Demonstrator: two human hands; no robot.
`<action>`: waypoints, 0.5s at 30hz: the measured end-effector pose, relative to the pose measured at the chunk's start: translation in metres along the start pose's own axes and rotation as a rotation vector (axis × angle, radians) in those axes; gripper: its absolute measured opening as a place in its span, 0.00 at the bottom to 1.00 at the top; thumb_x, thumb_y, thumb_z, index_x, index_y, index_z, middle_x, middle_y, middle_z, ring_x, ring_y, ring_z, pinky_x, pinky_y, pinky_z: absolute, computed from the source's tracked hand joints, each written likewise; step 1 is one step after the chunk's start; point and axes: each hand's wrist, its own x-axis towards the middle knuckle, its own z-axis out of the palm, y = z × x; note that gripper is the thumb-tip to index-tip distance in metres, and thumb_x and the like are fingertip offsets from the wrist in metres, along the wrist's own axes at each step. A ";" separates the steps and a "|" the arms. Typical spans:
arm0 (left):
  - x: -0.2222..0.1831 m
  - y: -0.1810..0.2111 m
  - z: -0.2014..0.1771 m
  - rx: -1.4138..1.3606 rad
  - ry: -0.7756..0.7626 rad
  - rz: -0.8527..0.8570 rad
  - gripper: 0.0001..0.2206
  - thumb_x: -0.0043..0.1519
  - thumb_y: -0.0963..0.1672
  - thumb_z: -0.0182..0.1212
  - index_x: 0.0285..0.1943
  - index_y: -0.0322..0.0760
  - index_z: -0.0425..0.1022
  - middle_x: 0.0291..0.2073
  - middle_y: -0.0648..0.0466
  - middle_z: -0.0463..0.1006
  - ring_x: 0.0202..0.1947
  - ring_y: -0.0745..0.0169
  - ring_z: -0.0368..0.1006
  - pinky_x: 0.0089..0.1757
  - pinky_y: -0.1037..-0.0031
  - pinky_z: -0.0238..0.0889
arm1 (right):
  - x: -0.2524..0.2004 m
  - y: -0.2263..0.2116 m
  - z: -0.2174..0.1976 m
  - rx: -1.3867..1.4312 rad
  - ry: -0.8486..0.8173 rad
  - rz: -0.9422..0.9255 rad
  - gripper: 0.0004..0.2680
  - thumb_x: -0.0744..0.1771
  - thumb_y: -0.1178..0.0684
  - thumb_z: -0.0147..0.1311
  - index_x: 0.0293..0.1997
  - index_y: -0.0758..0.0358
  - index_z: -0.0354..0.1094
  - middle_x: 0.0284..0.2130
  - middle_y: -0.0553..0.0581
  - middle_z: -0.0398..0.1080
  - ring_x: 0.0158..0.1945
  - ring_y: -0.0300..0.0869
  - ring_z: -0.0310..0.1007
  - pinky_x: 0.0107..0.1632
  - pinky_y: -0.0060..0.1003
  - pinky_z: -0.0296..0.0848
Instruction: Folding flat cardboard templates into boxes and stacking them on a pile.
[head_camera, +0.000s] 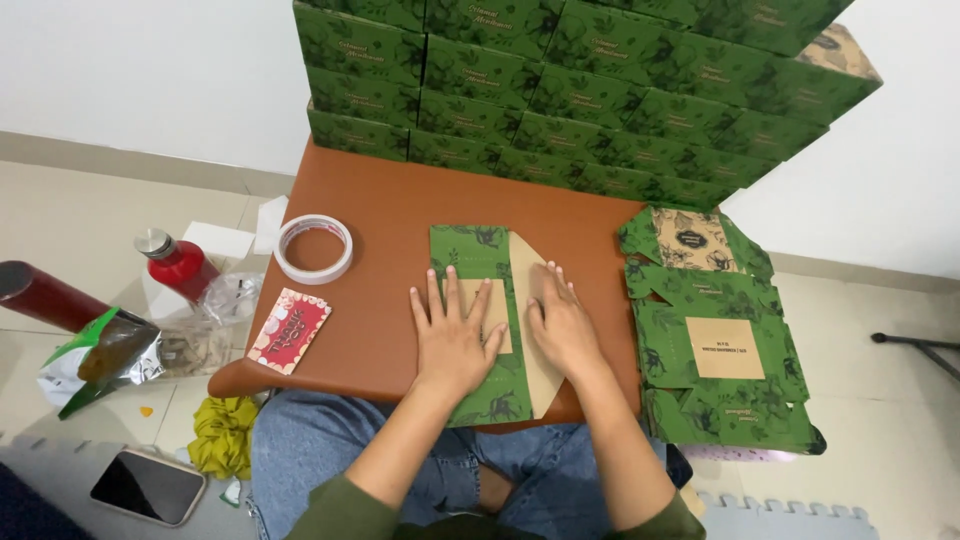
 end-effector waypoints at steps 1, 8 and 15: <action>0.000 0.000 0.001 0.002 0.001 0.000 0.30 0.65 0.60 0.39 0.76 0.54 0.55 0.73 0.32 0.48 0.74 0.23 0.33 0.64 0.33 0.22 | -0.007 -0.003 -0.002 0.002 0.001 -0.001 0.21 0.69 0.52 0.42 0.72 0.68 0.51 0.68 0.78 0.53 0.73 0.61 0.50 0.72 0.55 0.47; -0.004 0.005 -0.024 -0.090 -0.042 0.272 0.24 0.64 0.59 0.46 0.64 0.56 0.70 0.73 0.36 0.53 0.75 0.27 0.34 0.62 0.27 0.18 | -0.069 0.009 0.022 0.004 0.237 0.043 0.18 0.69 0.51 0.46 0.70 0.52 0.58 0.62 0.76 0.61 0.65 0.64 0.60 0.65 0.55 0.59; -0.006 0.013 -0.052 -0.309 0.080 0.518 0.22 0.61 0.61 0.54 0.48 0.47 0.71 0.64 0.40 0.65 0.73 0.31 0.49 0.63 0.30 0.30 | -0.078 0.039 0.034 0.114 0.571 0.150 0.18 0.66 0.55 0.59 0.64 0.49 0.63 0.35 0.53 0.77 0.47 0.48 0.78 0.52 0.46 0.76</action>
